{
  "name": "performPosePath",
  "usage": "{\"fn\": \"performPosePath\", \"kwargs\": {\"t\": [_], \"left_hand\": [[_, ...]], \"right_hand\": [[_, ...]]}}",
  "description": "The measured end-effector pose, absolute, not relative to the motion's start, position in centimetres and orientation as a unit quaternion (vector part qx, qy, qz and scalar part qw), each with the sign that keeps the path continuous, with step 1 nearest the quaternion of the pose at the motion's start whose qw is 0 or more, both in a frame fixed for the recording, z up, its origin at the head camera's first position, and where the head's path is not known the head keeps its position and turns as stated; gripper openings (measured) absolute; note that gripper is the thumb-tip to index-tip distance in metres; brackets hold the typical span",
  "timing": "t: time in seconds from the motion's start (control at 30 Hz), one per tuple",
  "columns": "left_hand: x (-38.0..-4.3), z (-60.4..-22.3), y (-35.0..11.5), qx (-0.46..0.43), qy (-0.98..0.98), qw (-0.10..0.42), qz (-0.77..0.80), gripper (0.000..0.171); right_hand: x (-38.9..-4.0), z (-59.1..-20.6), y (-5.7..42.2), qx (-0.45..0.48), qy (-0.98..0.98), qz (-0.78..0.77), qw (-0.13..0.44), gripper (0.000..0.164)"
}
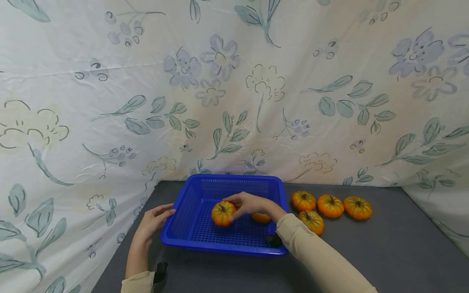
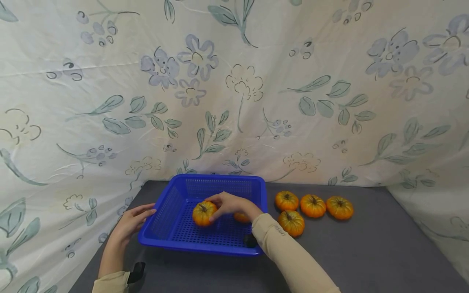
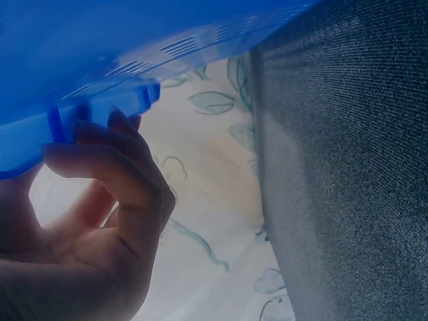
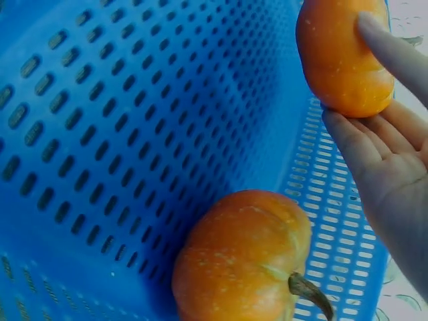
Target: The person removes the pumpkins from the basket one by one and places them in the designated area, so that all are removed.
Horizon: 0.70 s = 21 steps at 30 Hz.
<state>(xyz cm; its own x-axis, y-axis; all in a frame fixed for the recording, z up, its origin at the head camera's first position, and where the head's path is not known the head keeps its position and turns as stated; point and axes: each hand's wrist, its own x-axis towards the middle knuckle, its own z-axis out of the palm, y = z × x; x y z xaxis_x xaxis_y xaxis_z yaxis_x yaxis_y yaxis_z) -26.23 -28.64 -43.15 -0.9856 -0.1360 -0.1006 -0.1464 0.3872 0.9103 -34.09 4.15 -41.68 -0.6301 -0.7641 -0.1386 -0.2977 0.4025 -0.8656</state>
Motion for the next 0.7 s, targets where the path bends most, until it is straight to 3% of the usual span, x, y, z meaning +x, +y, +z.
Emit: {"fn": "performPosePath", "kwargs": {"t": [0.7], "left_hand": [[-26.0, -43.2, -28.5, -0.082, 0.836, 0.002, 0.543, 0.056]], "right_hand": [[-33.0, -37.6, 7.4, -0.348, 0.779, -0.461, 0.244, 0.070]]}}
